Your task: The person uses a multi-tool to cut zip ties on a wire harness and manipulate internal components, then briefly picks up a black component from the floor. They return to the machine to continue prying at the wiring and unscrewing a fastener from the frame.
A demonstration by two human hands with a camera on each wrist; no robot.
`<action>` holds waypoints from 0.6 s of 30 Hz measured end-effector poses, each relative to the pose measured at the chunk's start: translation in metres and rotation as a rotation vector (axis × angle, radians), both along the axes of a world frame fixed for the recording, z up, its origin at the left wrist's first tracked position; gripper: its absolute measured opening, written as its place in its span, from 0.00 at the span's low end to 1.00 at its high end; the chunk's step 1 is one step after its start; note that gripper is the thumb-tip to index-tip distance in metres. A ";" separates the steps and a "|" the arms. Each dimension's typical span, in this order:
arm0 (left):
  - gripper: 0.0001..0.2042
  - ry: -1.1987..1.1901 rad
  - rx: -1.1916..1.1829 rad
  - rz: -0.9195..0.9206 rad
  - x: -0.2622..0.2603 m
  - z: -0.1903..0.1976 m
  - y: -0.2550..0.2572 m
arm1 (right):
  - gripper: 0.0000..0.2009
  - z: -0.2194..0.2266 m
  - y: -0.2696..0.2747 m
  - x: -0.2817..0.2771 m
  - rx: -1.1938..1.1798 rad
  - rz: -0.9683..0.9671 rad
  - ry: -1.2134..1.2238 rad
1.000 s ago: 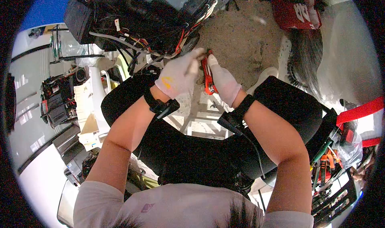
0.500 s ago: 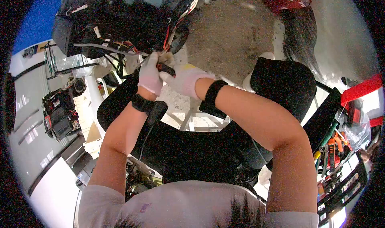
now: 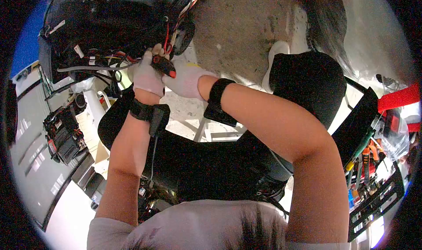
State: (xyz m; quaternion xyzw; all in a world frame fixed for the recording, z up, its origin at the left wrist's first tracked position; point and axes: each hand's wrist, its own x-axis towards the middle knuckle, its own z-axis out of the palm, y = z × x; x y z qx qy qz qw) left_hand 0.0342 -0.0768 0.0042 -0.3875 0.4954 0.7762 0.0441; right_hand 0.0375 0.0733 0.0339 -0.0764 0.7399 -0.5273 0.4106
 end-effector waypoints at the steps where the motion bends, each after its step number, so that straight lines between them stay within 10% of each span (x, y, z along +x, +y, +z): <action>1: 0.13 -0.008 0.041 0.075 -0.002 0.001 0.002 | 0.23 -0.001 -0.002 -0.003 -0.032 0.017 -0.005; 18: 0.11 0.053 -0.330 -0.060 -0.006 -0.010 0.002 | 0.22 -0.013 -0.011 -0.024 0.090 0.095 0.068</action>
